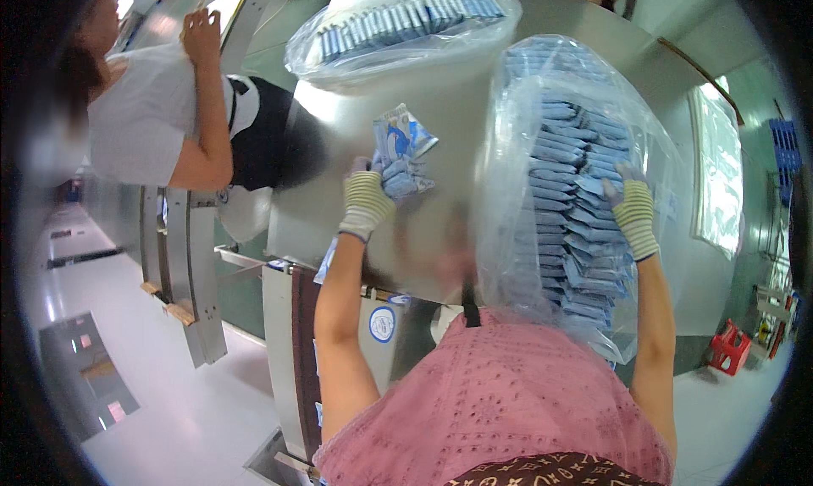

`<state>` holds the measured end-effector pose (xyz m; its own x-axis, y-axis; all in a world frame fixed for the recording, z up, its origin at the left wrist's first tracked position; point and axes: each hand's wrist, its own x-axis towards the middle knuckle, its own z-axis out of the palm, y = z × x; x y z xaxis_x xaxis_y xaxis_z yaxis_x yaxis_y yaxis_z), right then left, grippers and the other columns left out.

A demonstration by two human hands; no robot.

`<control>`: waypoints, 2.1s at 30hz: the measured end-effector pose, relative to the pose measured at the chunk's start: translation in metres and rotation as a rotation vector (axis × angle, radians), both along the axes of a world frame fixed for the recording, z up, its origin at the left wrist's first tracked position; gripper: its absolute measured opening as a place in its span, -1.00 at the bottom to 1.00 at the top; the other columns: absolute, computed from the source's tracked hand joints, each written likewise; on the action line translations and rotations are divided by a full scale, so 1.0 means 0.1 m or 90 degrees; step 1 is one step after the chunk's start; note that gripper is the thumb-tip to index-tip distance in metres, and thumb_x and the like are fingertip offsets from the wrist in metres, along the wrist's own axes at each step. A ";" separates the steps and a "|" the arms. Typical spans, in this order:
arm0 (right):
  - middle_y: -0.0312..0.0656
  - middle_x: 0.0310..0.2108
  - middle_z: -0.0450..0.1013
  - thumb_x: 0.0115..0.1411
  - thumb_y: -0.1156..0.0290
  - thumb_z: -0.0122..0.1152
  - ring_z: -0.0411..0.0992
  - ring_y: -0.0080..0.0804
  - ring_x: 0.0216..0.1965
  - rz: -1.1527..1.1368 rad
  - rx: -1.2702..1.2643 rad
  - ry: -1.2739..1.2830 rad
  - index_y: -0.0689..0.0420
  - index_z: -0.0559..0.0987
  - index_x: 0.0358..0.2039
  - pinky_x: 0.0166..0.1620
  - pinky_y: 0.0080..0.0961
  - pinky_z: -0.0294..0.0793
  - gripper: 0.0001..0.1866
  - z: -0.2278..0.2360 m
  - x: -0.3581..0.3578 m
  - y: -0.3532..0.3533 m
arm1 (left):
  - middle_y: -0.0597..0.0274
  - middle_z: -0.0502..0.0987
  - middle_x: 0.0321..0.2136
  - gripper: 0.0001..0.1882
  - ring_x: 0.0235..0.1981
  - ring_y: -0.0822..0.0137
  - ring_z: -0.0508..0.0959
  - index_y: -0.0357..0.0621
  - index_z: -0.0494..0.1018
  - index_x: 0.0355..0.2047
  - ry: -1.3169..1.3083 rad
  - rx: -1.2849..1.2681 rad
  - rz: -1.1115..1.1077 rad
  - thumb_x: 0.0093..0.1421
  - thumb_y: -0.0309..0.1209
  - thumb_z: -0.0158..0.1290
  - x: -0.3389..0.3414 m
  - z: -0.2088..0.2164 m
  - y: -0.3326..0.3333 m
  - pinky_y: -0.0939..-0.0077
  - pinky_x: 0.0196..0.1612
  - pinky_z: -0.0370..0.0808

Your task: The person picks up packets from a large clear plastic bag on a stainless steel table and arranges them into small stacks on the same table.

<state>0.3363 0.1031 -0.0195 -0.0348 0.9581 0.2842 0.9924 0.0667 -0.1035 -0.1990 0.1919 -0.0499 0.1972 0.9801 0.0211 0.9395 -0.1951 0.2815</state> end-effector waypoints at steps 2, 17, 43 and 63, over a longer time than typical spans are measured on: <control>0.01 0.15 0.35 0.15 -0.07 0.19 0.30 -0.01 0.15 0.110 0.078 0.067 0.13 0.41 0.14 0.20 -0.14 0.24 -0.33 0.67 -0.58 0.16 | -0.04 0.42 -0.17 -0.34 -0.17 -0.03 0.44 -0.21 0.50 -0.12 0.034 0.103 -0.107 -0.21 -0.08 0.31 0.28 0.57 -0.02 0.10 -0.09 0.40; 0.00 -0.18 0.52 0.10 0.26 0.29 0.51 -0.05 -0.15 -0.065 0.087 0.420 0.13 0.54 -0.11 -0.08 -0.22 0.49 -0.64 1.13 0.74 0.26 | -0.10 0.34 0.02 -0.33 0.07 -0.05 0.36 -0.09 0.46 -0.03 0.023 0.060 -0.409 -0.17 -0.10 0.32 3.77 1.00 0.26 -0.06 0.12 0.29; -0.02 0.05 0.46 0.20 0.39 0.12 0.40 -0.10 0.07 0.209 -0.405 0.347 0.03 0.47 0.12 0.14 -0.33 0.34 -0.57 0.33 0.94 1.42 | -0.20 0.48 0.01 -0.47 0.03 -0.14 0.47 -0.11 0.39 0.12 -0.348 -0.156 -0.222 0.17 -0.17 0.11 4.02 0.11 0.89 0.18 0.11 0.39; 0.09 0.29 0.13 0.00 -0.06 0.37 0.05 0.05 0.32 0.091 0.081 0.385 0.09 0.14 0.33 0.35 -0.10 -0.04 -0.02 -0.09 0.82 0.50 | -0.18 0.55 -0.10 -0.54 -0.02 -0.05 0.53 -0.25 0.47 -0.01 -0.153 -0.275 -0.549 0.03 -0.39 0.06 4.14 0.47 1.12 0.25 0.09 0.42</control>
<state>0.4181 0.1527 -0.0289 0.0416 0.9133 0.4052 0.7416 0.2436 -0.6251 0.2154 0.3037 -0.0026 0.8832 0.4366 -0.1712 0.4334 -0.6206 0.6535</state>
